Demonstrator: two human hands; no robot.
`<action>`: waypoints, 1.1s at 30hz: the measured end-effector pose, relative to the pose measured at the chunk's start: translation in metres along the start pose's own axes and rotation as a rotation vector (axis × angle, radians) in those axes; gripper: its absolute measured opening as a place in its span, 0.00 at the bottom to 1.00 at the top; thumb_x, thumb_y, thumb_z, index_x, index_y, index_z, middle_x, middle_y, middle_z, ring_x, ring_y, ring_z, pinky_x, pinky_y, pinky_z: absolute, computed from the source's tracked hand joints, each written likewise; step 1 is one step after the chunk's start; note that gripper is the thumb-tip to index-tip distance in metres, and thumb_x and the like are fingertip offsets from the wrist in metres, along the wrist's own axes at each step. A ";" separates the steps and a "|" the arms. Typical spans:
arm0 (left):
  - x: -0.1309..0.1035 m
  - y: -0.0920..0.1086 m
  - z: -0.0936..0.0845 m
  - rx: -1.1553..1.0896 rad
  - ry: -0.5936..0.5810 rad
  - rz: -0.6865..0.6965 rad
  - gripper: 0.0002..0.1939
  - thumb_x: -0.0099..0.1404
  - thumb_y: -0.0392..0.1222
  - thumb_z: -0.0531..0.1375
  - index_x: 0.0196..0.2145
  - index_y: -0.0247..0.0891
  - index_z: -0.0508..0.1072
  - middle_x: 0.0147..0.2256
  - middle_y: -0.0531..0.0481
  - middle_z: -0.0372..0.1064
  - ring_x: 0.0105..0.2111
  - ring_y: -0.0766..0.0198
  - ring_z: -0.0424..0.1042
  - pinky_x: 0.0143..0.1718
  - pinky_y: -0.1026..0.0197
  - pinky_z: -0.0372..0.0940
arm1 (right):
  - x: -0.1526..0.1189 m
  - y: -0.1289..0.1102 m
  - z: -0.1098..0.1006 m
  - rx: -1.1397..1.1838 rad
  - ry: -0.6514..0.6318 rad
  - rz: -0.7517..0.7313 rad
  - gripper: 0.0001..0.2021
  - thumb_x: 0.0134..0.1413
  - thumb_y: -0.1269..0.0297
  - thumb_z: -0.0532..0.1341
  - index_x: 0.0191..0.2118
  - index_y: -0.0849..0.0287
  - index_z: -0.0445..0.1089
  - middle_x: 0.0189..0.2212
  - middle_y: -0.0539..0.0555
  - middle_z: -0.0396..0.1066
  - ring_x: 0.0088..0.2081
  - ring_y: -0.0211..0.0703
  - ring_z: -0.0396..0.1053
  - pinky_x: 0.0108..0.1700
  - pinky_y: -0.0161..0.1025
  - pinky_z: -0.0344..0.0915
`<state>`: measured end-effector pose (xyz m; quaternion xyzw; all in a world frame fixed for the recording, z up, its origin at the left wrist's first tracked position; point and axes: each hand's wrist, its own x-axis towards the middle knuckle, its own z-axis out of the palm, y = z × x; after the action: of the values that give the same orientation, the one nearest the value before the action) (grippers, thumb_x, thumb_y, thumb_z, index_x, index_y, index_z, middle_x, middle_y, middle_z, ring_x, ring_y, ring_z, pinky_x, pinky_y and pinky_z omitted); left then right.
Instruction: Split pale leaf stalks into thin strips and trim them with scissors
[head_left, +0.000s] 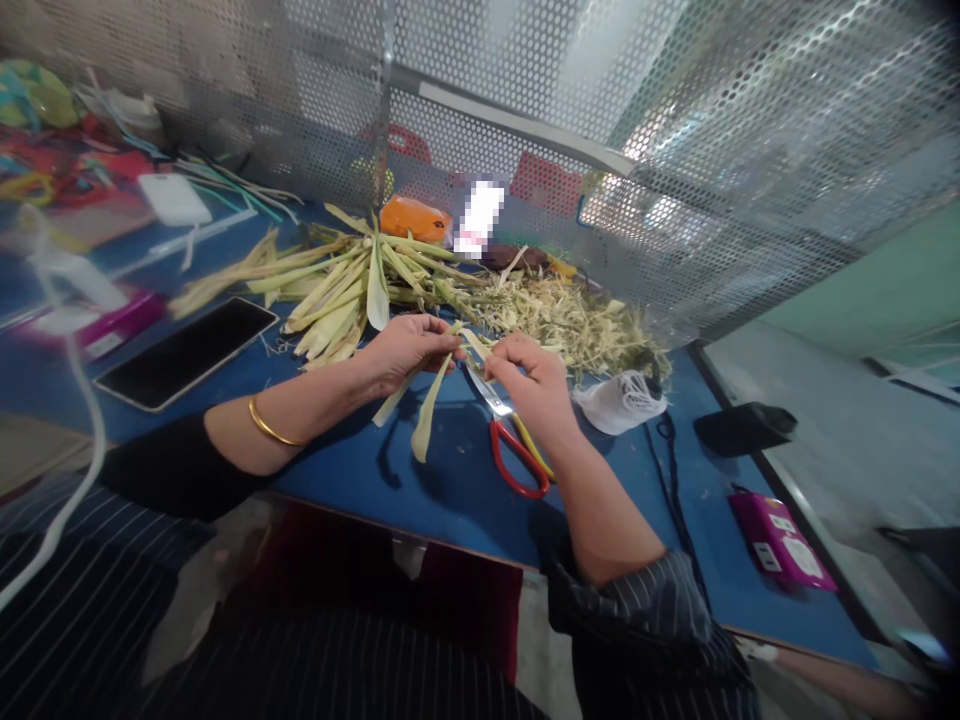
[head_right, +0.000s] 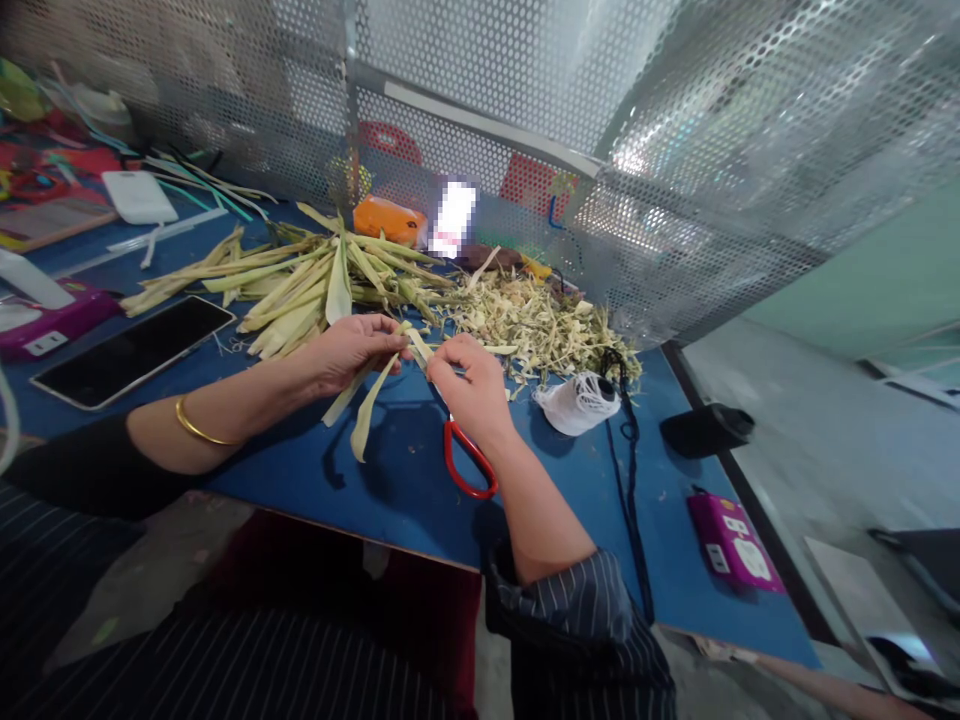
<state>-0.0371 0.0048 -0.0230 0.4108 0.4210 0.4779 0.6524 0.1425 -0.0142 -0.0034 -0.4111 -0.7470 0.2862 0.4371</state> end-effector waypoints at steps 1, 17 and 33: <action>0.000 -0.001 0.000 -0.002 -0.005 0.009 0.07 0.59 0.32 0.63 0.29 0.35 0.66 0.24 0.49 0.74 0.19 0.70 0.69 0.25 0.66 0.64 | 0.000 0.000 0.000 -0.004 -0.009 -0.005 0.12 0.49 0.74 0.57 0.19 0.57 0.67 0.24 0.48 0.64 0.31 0.38 0.63 0.39 0.38 0.58; -0.003 0.002 0.001 -0.018 -0.040 0.016 0.05 0.56 0.31 0.64 0.24 0.31 0.73 0.24 0.49 0.72 0.20 0.71 0.67 0.25 0.66 0.63 | 0.001 0.001 -0.002 0.057 -0.039 -0.108 0.12 0.52 0.73 0.57 0.19 0.56 0.68 0.25 0.49 0.65 0.33 0.39 0.65 0.40 0.40 0.60; -0.002 0.004 0.000 -0.080 -0.005 -0.068 0.05 0.56 0.34 0.66 0.25 0.32 0.73 0.24 0.49 0.73 0.19 0.70 0.69 0.23 0.67 0.64 | -0.001 0.006 -0.001 -0.156 0.005 -0.085 0.11 0.48 0.74 0.56 0.19 0.57 0.59 0.25 0.49 0.61 0.29 0.38 0.61 0.34 0.38 0.57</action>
<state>-0.0388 0.0034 -0.0194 0.3709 0.4135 0.4710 0.6852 0.1459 -0.0119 -0.0075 -0.4128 -0.7826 0.2073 0.4175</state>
